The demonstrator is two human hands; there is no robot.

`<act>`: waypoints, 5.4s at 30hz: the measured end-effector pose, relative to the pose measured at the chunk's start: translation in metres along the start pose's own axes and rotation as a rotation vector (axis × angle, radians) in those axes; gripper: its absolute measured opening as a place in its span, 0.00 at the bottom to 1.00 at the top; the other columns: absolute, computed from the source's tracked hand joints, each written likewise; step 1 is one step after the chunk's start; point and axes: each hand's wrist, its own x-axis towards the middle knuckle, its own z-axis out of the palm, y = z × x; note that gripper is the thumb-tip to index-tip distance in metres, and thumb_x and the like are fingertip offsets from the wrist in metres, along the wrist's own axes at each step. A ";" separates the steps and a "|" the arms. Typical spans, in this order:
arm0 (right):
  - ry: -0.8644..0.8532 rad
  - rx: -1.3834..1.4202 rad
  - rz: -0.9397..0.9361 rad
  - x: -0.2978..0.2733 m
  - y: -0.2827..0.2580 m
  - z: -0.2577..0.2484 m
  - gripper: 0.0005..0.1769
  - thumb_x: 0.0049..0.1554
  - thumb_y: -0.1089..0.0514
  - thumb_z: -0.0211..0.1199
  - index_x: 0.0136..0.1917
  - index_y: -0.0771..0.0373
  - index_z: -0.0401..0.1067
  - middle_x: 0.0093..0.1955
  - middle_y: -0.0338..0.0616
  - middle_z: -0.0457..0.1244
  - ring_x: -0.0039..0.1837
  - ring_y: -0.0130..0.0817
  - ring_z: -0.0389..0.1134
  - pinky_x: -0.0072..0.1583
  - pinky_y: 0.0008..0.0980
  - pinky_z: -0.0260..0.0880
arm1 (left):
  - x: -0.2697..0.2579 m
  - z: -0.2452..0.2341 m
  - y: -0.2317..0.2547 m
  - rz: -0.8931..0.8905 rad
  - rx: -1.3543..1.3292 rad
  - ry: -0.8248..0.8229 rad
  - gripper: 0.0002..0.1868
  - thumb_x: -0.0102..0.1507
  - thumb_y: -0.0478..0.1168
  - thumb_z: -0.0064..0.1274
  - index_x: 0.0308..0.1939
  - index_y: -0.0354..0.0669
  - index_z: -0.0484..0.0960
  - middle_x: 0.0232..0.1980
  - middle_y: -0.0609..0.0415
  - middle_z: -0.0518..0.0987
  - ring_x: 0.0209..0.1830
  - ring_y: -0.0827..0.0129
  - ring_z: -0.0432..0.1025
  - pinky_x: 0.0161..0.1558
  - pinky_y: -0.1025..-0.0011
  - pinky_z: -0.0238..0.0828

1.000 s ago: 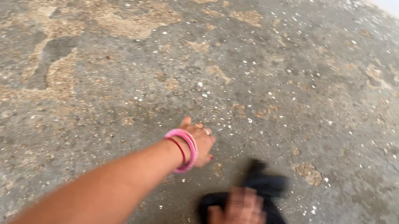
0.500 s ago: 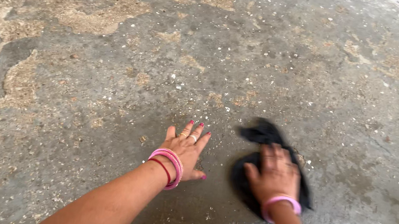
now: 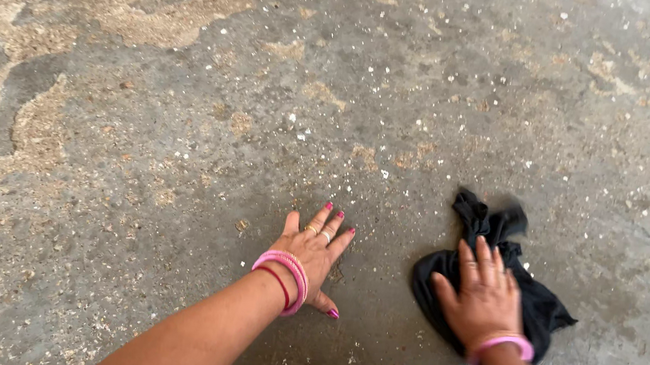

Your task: The person wrings out a black cloth in a bucket and wipes a concrete floor by hand, moving the cloth across the surface multiple times.

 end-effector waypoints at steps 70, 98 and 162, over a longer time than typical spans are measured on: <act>-0.245 0.267 -0.750 -0.184 -0.109 -0.087 0.55 0.47 0.27 0.61 0.78 0.56 0.50 0.79 0.64 0.43 0.77 0.68 0.42 0.73 0.66 0.35 | -0.008 0.050 0.011 0.027 -0.188 0.218 0.53 0.57 0.64 0.62 0.79 0.56 0.53 0.83 0.46 0.46 0.82 0.53 0.45 0.69 0.50 0.50; -0.321 0.439 -0.977 -0.196 -0.174 -0.086 0.50 0.48 0.30 0.66 0.75 0.52 0.56 0.81 0.62 0.44 0.79 0.67 0.42 0.73 0.72 0.33 | -0.014 0.044 0.009 0.039 -0.136 0.154 0.52 0.57 0.63 0.63 0.79 0.59 0.53 0.84 0.50 0.45 0.82 0.55 0.45 0.70 0.50 0.50; -0.040 0.099 0.298 0.109 0.022 0.013 0.46 0.58 0.23 0.45 0.81 0.47 0.52 0.84 0.46 0.43 0.85 0.45 0.37 0.77 0.57 0.35 | 0.024 0.017 -0.017 -0.069 -0.332 0.602 0.36 0.66 0.63 0.41 0.74 0.51 0.63 0.81 0.48 0.53 0.81 0.53 0.42 0.61 0.39 0.47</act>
